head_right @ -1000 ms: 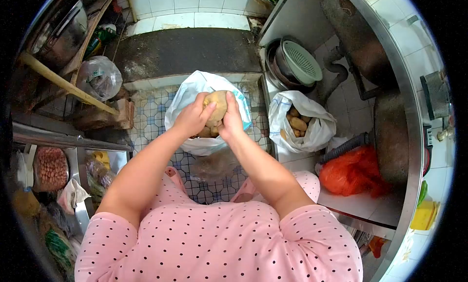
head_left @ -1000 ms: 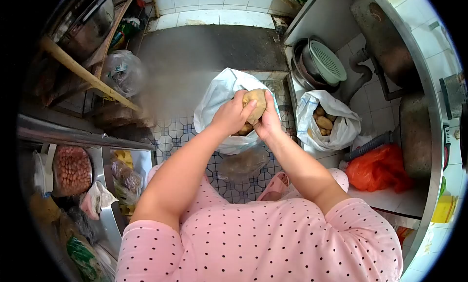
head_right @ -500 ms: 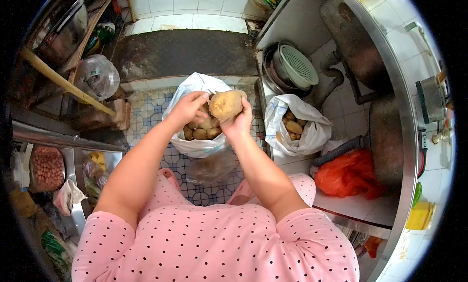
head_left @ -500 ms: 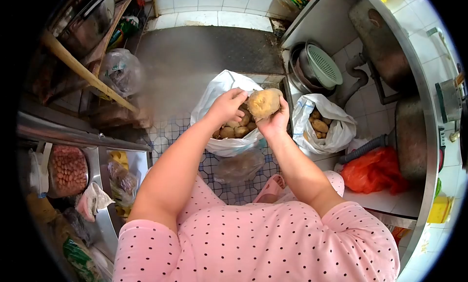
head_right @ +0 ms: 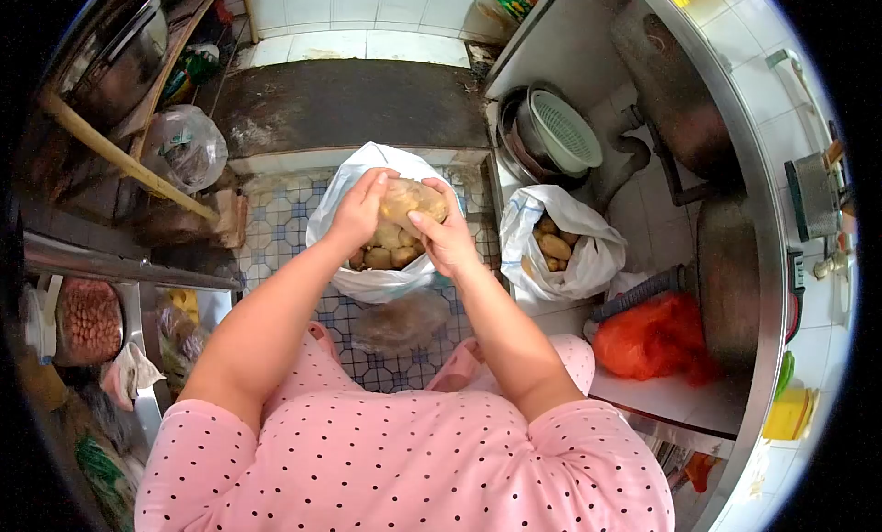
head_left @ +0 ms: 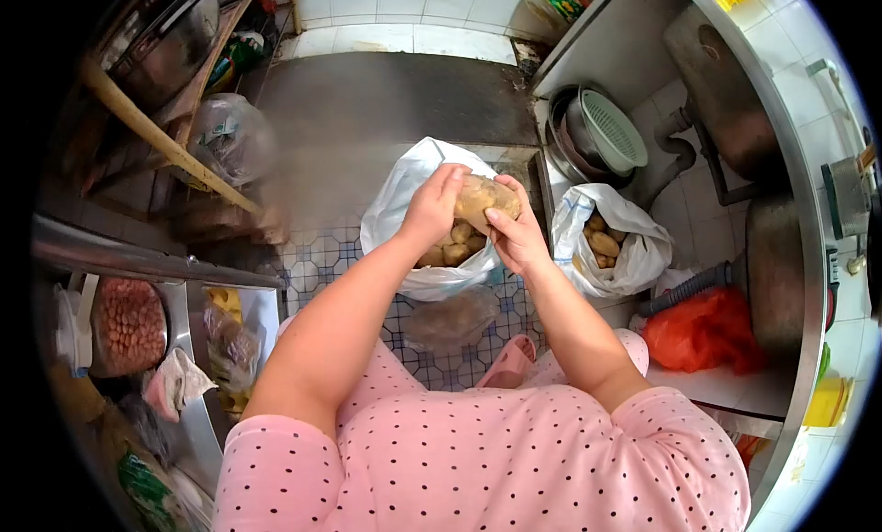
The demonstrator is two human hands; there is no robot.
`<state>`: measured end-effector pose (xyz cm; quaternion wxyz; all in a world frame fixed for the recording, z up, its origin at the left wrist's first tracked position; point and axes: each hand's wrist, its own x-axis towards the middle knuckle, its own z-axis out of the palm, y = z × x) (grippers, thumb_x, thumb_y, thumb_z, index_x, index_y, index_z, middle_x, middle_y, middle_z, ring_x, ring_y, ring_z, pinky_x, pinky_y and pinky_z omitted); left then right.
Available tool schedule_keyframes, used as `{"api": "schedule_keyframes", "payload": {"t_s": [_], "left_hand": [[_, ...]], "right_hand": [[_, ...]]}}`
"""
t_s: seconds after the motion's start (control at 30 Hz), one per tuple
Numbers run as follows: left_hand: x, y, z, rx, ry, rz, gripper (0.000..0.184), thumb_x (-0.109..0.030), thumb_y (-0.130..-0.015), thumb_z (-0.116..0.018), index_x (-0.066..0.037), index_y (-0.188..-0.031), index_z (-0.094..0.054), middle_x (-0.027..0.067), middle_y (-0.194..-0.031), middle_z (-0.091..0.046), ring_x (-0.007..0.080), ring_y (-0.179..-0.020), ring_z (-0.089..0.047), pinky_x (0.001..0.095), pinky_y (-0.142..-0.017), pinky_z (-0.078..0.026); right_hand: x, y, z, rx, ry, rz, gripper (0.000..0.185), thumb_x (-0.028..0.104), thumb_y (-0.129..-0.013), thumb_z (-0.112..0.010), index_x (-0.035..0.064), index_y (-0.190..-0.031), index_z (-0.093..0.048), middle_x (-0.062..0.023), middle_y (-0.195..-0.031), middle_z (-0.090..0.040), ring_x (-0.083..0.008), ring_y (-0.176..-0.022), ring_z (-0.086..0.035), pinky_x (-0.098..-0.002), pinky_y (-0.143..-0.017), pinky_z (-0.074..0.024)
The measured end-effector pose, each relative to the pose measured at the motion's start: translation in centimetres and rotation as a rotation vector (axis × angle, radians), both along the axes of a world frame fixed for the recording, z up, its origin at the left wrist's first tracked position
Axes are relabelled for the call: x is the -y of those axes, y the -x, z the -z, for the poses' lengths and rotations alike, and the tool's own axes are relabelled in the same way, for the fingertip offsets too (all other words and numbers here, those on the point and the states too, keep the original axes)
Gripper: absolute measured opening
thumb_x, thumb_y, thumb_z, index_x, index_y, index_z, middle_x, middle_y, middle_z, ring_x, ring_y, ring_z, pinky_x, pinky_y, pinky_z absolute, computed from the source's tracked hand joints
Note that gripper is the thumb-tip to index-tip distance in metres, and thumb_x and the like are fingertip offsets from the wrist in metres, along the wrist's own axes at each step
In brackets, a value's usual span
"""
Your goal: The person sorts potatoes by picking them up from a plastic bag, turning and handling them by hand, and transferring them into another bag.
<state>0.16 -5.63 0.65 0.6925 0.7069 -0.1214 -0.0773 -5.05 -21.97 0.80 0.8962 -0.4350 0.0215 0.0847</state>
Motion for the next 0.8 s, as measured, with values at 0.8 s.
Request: {"api": "schedule_keyframes", "payload": {"t_s": [0.8], "left_hand": [[3.2,-0.6,2.6,-0.113,-0.487,0.354,0.04,-0.021,-0.092,-0.057,-0.002,-0.126,-0.052,0.0128,-0.115,-0.062,0.0187,-0.101,-0.058,0.0304,-0.087,-0.045]], "right_hand": [[23.1,4.1,8.2,-0.637,1.191,0.91,0.071,0.017,-0.065,-0.074,0.0036,-0.128,-0.045,-0.0164,-0.12,-0.056,-0.0298,-0.109,-0.055,-0.0358,-0.095,-0.0427]]}}
